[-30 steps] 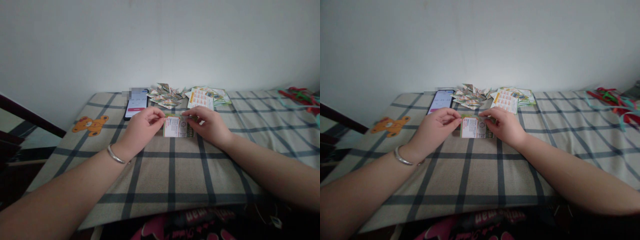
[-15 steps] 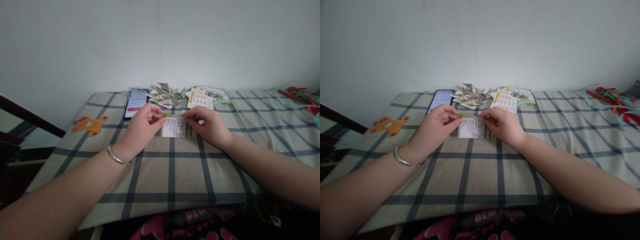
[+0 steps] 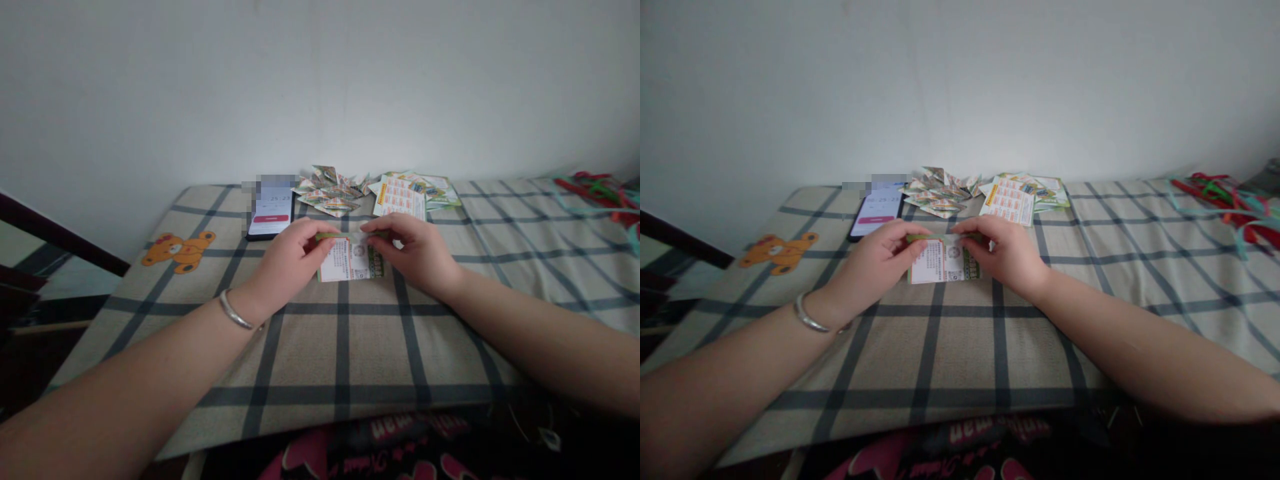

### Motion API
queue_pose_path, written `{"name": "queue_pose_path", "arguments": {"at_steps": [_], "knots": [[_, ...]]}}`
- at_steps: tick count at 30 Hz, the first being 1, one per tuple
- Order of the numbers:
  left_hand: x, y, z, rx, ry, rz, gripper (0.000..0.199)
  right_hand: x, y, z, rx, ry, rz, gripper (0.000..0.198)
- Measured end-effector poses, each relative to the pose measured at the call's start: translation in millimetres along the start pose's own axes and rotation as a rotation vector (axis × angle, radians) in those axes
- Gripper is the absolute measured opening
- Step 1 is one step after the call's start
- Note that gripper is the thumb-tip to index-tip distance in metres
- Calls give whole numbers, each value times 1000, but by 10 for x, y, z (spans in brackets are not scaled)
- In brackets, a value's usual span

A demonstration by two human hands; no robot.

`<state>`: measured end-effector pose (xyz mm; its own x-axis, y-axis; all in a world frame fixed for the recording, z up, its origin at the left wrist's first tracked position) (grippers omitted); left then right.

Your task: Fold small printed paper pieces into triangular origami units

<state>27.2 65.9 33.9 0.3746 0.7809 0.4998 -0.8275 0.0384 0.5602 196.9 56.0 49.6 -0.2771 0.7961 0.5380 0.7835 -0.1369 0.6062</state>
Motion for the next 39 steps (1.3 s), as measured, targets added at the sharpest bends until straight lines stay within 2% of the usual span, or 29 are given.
{"name": "queue_pose_path", "arguments": {"at_steps": [7,9,13,18,22,28,33,39], "knots": [[-31,15,124,73,-56,-21,27,-1,-78,96,258,-99,10,23],[-27,19,174,100,-84,-26,32,0,-86,99,311,-105,2,25],[-23,7,195,118,-104,-44,30,2,-77,56,400,-95,-25,25],[-23,36,140,109,-64,-16,30,0,-75,118,286,-208,-32,19],[-24,34,156,133,-96,-22,32,6,-104,174,360,-251,-28,26],[-37,-50,226,185,-205,-101,35,8,-152,170,403,-227,-47,21],[-34,-19,209,193,-204,-60,29,-10,-170,161,336,-216,-71,24],[1,-26,144,217,-148,-94,21,-17,-190,169,181,-219,-109,13]]}}
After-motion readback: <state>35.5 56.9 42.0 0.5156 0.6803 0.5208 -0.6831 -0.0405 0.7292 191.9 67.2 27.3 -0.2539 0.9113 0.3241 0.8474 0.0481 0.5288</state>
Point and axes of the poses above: each hand's wrist, its own x-axis towards the middle knuckle, its own y-axis out of the back of the hand, z = x × y, the point moved 8 cm from there along x, towards the middle knuckle, and after that the axes turned 7 degrees about -y, right-handed, at the moved point
